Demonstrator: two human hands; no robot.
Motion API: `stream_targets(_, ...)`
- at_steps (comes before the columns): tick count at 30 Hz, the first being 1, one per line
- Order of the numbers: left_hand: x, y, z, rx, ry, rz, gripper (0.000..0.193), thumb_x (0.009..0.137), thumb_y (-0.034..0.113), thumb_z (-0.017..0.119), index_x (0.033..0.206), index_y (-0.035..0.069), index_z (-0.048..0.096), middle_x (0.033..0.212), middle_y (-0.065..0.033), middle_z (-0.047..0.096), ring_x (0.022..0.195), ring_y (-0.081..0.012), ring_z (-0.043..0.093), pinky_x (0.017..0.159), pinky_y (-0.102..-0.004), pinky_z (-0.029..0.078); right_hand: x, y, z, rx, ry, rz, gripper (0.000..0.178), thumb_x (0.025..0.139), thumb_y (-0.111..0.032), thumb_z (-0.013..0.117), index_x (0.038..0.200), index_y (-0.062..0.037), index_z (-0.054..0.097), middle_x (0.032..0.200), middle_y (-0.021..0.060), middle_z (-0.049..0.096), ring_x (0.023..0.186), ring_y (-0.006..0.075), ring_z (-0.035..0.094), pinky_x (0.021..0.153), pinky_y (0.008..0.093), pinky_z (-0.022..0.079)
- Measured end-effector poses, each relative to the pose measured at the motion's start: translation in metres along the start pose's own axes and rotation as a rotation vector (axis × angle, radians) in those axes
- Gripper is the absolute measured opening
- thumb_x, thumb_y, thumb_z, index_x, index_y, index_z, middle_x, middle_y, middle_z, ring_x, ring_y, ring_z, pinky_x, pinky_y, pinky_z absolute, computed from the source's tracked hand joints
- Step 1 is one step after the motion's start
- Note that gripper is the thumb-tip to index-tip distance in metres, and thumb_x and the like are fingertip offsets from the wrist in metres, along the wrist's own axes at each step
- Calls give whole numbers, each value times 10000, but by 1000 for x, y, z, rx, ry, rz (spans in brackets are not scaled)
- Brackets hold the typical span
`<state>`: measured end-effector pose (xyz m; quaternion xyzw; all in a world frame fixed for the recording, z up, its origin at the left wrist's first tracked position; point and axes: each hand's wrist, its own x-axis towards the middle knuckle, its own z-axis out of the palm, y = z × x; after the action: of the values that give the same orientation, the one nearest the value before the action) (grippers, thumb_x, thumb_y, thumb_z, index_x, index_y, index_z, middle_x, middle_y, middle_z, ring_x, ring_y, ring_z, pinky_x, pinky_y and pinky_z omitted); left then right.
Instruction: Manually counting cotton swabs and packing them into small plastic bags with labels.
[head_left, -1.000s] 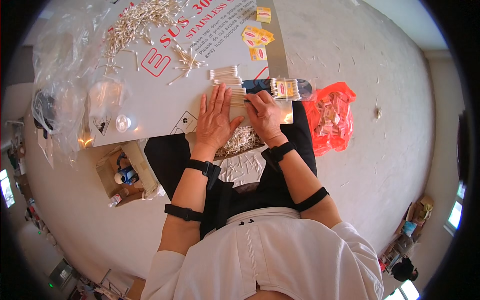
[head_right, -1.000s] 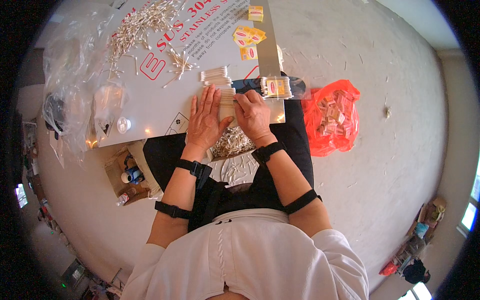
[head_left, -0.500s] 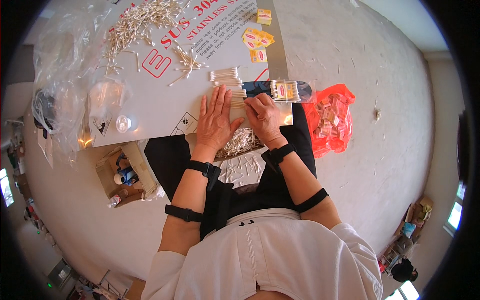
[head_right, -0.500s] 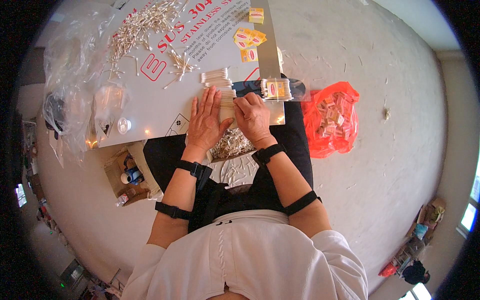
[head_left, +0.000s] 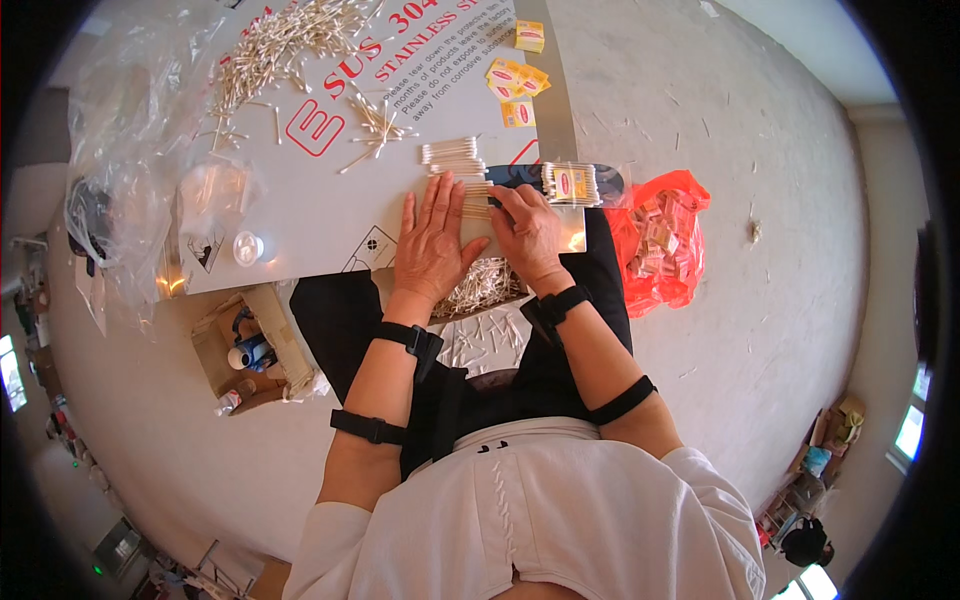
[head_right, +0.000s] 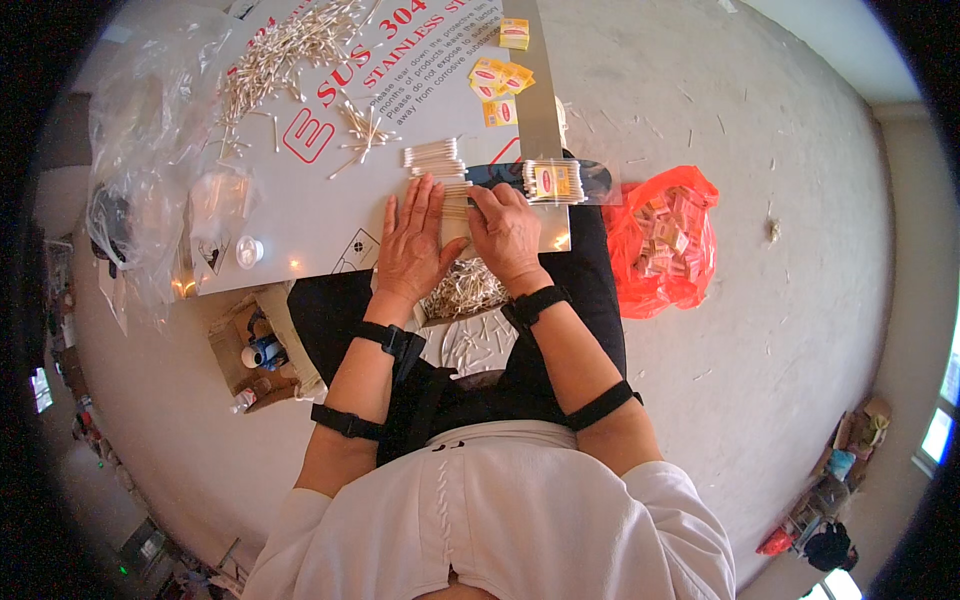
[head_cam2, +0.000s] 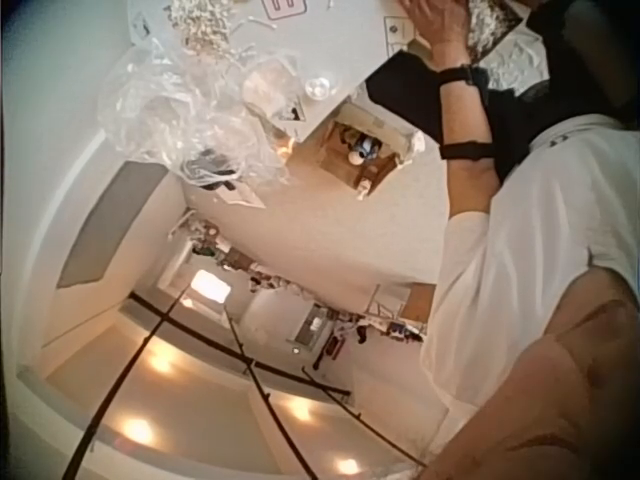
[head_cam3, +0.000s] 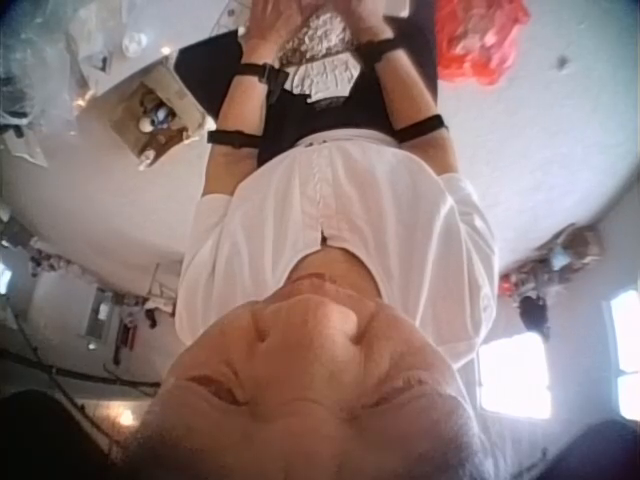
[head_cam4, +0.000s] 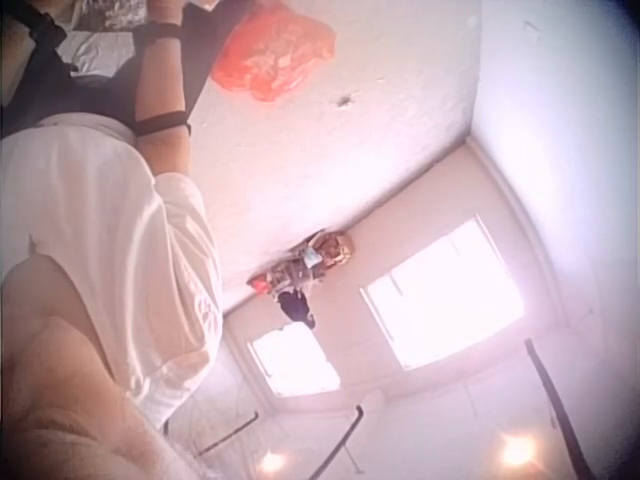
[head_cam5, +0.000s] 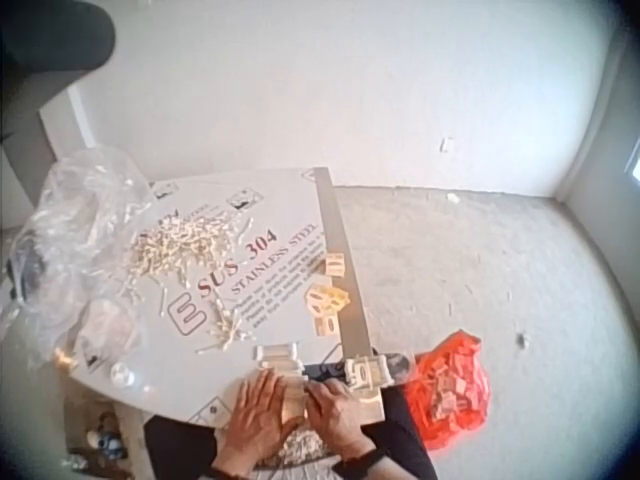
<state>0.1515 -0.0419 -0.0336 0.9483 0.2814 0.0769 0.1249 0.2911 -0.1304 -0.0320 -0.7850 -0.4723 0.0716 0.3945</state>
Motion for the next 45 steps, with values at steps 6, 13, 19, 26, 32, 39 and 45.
stream_targets(6,0,0,0,-4,-1,-5,816,866,520,579,1472,51,300,1560,-104,252,1453,-244,210,1175,-490,141,2,0,1,-28,-17,1,220,805,-117,664,1025,-101,660,801,81,569,790,290,602,673,393,484)
stream_targets(13,0,-1,0,-8,-4,-6,816,864,509,588,1473,50,298,1560,-107,251,1454,-245,208,1175,-491,139,5,-1,3,21,0,39,185,813,-132,660,997,-112,657,764,78,567,748,284,605,643,395,485)
stream_targets(19,0,-1,-1,-28,-10,-10,821,852,483,614,1475,54,295,1563,-105,247,1455,-247,207,1174,-495,138,11,-1,2,-41,-70,53,175,813,-131,660,987,-107,671,775,82,585,730,284,618,618,387,489)
stream_targets(26,-1,-2,2,-34,0,-6,833,848,478,620,1482,59,280,1558,-115,256,1449,-257,222,1170,-504,144,37,2,9,9,43,-69,90,797,-122,678,884,-99,687,794,80,595,773,292,627,641,392,501)
stream_targets(32,-3,-4,3,-52,0,8,803,885,495,560,1487,51,269,1568,-126,225,1455,-269,202,1172,-506,132,59,2,16,-28,-34,-121,44,772,-119,673,800,-88,660,802,86,567,799,308,608,663,411,505)
stream_targets(39,-2,-3,2,-57,43,20,834,856,475,607,1494,65,259,1548,-124,272,1442,-267,237,1165,-509,150,63,6,18,-53,-72,-206,31,763,-116,672,765,-94,651,801,85,560,811,298,603,676,410,509)
stream_targets(45,-3,-3,2,-57,31,12,840,856,477,605,1498,69,251,1564,-118,233,1451,-260,207,1169,-504,143,63,9,13,-119,-164,-308,62,764,-105,643,719,-73,615,801,94,559,816,296,607,679,410,512)
